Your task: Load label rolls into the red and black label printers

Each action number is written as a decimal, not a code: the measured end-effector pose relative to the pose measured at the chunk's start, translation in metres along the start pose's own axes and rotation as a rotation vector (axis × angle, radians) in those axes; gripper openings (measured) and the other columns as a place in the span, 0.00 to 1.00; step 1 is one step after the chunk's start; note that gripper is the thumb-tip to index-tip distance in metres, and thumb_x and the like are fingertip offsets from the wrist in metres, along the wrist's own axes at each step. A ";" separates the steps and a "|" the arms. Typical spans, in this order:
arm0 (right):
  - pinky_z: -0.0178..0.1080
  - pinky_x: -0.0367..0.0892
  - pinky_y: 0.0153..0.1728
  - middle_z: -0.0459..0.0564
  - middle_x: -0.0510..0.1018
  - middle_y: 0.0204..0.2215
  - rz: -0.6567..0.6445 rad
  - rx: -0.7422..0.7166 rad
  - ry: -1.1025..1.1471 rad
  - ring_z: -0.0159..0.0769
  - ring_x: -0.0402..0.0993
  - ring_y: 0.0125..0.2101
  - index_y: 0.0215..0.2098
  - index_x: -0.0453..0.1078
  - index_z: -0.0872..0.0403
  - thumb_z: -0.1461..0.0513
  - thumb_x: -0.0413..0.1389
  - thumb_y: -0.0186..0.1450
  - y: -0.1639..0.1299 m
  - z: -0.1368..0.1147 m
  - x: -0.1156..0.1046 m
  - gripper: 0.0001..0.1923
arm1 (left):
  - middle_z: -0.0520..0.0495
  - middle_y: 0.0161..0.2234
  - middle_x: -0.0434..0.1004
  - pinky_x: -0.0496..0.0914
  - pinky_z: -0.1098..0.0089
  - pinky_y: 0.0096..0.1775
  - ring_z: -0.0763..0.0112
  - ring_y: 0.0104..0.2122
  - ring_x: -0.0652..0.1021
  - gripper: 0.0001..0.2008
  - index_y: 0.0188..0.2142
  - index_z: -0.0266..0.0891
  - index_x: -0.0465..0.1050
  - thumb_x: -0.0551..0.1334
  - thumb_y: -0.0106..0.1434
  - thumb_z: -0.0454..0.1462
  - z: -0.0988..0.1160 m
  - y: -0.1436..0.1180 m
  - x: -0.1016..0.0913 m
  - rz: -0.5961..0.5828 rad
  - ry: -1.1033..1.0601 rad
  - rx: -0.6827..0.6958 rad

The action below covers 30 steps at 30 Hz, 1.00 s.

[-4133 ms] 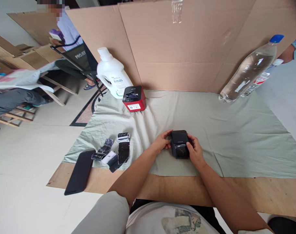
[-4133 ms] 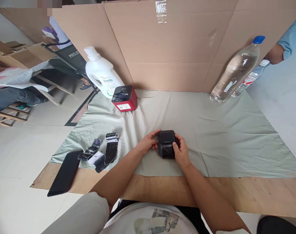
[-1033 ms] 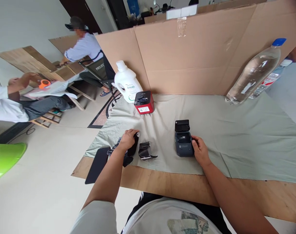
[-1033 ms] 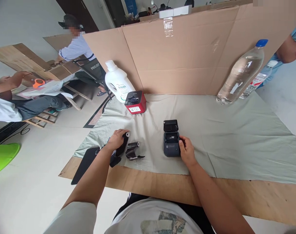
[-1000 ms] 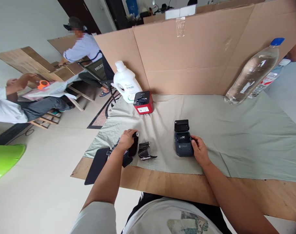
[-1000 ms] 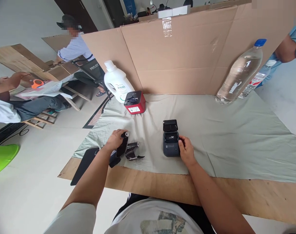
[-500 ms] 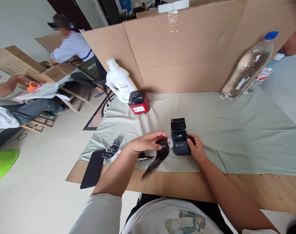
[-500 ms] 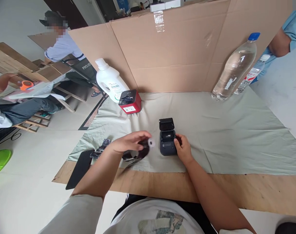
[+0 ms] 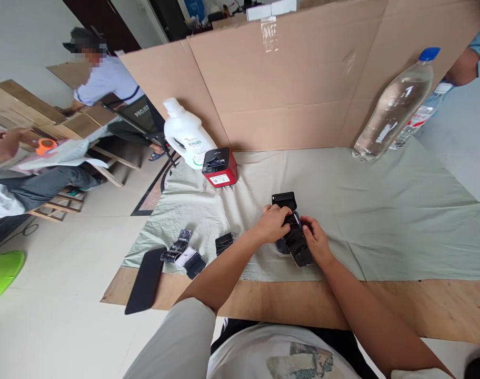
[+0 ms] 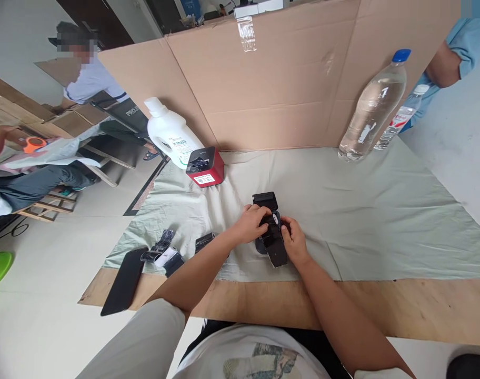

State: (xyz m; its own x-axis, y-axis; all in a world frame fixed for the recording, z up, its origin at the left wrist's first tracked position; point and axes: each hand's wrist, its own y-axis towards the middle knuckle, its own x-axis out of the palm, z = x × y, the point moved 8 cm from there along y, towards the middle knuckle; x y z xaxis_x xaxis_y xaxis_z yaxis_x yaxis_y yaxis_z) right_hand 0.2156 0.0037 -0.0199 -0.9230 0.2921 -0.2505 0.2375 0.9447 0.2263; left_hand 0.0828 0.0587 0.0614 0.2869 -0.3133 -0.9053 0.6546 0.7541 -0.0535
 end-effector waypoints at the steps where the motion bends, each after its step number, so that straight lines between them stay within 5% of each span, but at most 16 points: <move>1: 0.50 0.68 0.52 0.55 0.77 0.46 -0.002 -0.008 0.003 0.43 0.73 0.47 0.50 0.69 0.51 0.49 0.47 0.68 0.000 -0.001 0.000 0.20 | 0.44 0.42 0.77 0.59 0.54 0.55 0.57 0.47 0.72 0.15 0.47 0.40 0.68 0.57 0.59 0.34 0.001 0.000 -0.001 0.007 0.009 0.000; 11: 0.50 0.67 0.51 0.54 0.78 0.44 -0.007 -0.013 -0.040 0.43 0.73 0.47 0.48 0.71 0.51 0.48 0.45 0.69 0.000 -0.004 -0.001 0.21 | 0.42 0.43 0.78 0.60 0.53 0.53 0.55 0.48 0.72 0.16 0.49 0.40 0.70 0.55 0.62 0.35 -0.002 0.006 0.004 -0.017 0.038 -0.029; 17: 0.50 0.67 0.51 0.54 0.78 0.45 0.002 -0.019 -0.045 0.43 0.72 0.47 0.48 0.70 0.51 0.47 0.46 0.69 0.001 -0.004 -0.001 0.22 | 0.42 0.45 0.77 0.60 0.53 0.53 0.55 0.47 0.73 0.14 0.48 0.41 0.68 0.60 0.62 0.34 -0.008 0.001 0.011 0.029 -0.019 -0.032; 22: 0.50 0.67 0.51 0.55 0.77 0.45 0.001 -0.012 -0.052 0.43 0.72 0.47 0.48 0.70 0.52 0.47 0.46 0.69 0.000 -0.003 0.000 0.22 | 0.43 0.47 0.75 0.59 0.55 0.53 0.57 0.49 0.71 0.09 0.43 0.40 0.74 0.58 0.65 0.34 0.000 -0.004 -0.002 0.170 -0.002 0.006; 27: 0.49 0.68 0.51 0.55 0.77 0.45 0.008 0.002 -0.055 0.43 0.73 0.47 0.48 0.70 0.52 0.47 0.46 0.69 0.000 -0.002 -0.001 0.22 | 0.46 0.43 0.78 0.58 0.53 0.53 0.58 0.47 0.70 0.13 0.42 0.44 0.78 0.54 0.68 0.36 0.002 -0.003 0.009 0.086 0.012 0.054; 30: 0.49 0.68 0.51 0.55 0.77 0.45 0.004 0.002 -0.059 0.43 0.73 0.47 0.48 0.70 0.52 0.46 0.46 0.69 0.000 -0.003 -0.001 0.23 | 0.45 0.44 0.77 0.60 0.54 0.54 0.59 0.47 0.71 0.13 0.44 0.43 0.78 0.55 0.68 0.38 -0.003 -0.006 0.006 0.175 -0.058 0.051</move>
State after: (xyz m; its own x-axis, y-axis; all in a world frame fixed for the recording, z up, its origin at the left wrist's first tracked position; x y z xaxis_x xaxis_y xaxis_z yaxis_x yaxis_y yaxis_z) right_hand 0.2160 0.0031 -0.0168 -0.9027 0.3041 -0.3045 0.2418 0.9437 0.2258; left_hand 0.0784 0.0541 0.0555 0.4383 -0.2135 -0.8731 0.6256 0.7700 0.1258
